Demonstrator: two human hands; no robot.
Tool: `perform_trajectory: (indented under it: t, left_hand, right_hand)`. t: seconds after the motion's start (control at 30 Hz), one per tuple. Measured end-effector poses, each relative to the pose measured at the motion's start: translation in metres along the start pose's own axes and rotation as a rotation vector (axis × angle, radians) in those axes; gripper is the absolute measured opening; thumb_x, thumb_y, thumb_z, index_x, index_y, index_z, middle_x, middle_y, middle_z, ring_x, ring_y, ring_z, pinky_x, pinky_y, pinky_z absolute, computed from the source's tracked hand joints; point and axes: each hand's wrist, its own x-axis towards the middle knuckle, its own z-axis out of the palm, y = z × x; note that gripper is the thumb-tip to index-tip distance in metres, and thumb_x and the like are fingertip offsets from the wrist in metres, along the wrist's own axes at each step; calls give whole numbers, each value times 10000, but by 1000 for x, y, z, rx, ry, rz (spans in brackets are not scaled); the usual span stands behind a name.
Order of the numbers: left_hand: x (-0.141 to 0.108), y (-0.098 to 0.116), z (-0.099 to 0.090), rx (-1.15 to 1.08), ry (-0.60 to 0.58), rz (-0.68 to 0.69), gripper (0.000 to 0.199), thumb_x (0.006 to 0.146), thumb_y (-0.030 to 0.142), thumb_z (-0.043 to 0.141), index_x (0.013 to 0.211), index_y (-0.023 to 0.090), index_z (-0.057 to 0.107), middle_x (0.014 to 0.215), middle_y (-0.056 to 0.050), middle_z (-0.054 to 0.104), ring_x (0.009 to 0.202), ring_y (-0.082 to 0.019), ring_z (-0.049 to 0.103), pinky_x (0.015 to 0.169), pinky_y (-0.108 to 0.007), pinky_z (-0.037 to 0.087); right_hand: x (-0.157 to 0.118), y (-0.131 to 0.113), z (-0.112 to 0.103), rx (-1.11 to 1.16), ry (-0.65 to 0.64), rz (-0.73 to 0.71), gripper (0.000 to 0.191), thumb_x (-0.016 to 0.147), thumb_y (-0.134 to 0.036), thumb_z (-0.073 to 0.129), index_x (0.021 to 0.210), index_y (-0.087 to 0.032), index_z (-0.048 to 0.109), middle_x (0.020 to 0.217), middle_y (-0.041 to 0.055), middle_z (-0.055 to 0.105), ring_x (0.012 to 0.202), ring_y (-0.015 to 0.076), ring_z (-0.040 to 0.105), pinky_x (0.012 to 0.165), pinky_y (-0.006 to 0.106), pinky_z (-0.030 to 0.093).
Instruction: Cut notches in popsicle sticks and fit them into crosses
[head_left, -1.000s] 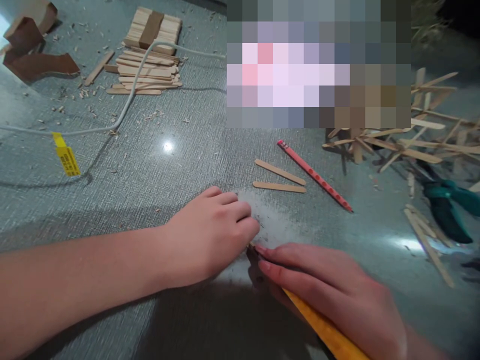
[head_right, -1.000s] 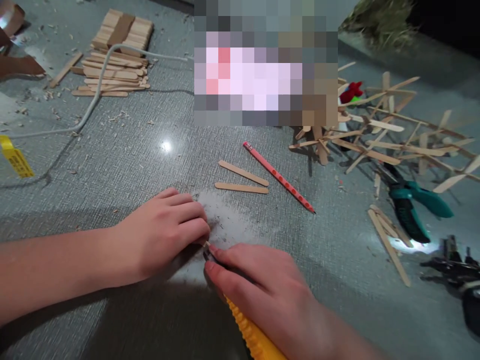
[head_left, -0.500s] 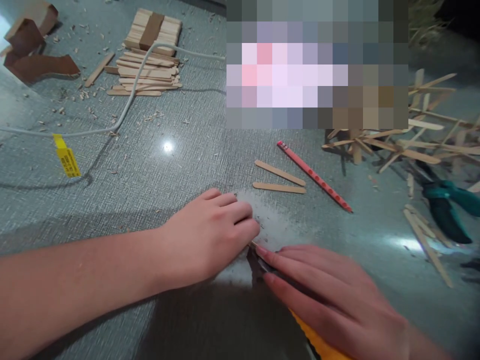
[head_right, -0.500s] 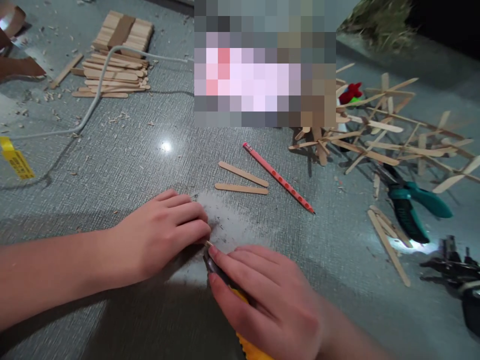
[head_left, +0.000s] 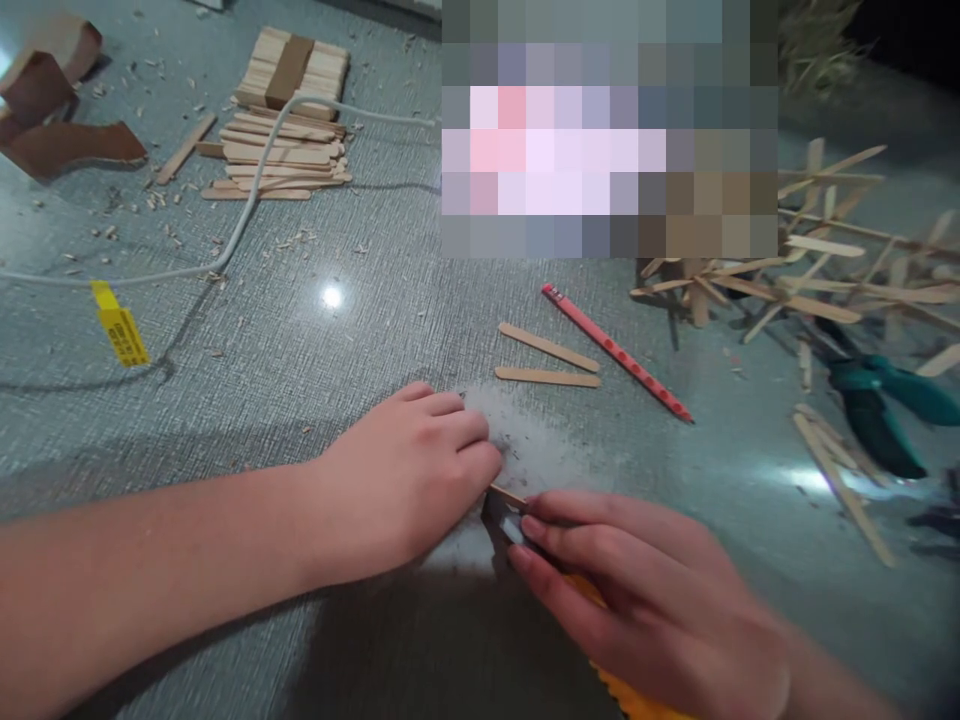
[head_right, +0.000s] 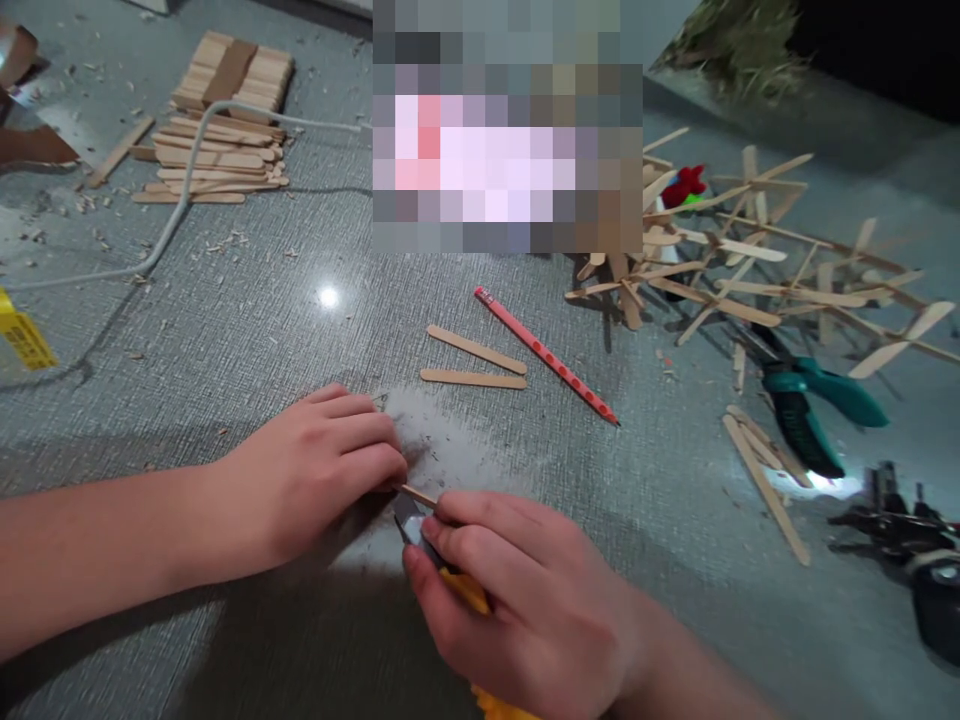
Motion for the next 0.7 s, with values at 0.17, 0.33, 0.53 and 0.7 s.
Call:
perform_trajectory:
  t: [0.17, 0.33, 0.53, 0.7]
  left_hand:
    - [1, -1, -2, -8, -10, -1, 121, 966, 190, 672, 848, 176, 695, 838, -12, 705, 777, -202, 598, 719, -369, 398]
    - [0, -2, -3, -13, -17, -4, 130, 981, 189, 647, 861, 176, 698, 854, -14, 714, 781, -197, 603, 721, -365, 409]
    - [-1, -3, -2, -31, 11, 6, 177, 1004, 178, 593, 863, 166, 698, 842, -23, 706, 772, -201, 596, 728, -367, 420]
    - [-2, -2, -4, -47, 24, 12, 241, 1042, 190, 524, 868, 163, 689, 844, -33, 699, 769, -197, 600, 721, -363, 428]
  right_hand:
    - [4, 4, -1, 12, -20, -6, 131, 967, -103, 617, 924, -223, 588, 693, -7, 720, 659, 156, 762, 590, 220, 632]
    - [6, 7, 0, 43, -35, 43, 165, 979, -136, 609, 877, -250, 547, 671, -29, 695, 616, 145, 734, 525, 235, 578]
    - [5, 8, -1, 43, -24, 31, 139, 986, -147, 612, 896, -243, 567, 702, -26, 711, 658, 137, 740, 593, 229, 606]
    - [-1, 8, 3, 23, 18, 24, 95, 974, -153, 650, 951, -239, 618, 786, -9, 758, 666, 144, 739, 593, 251, 627]
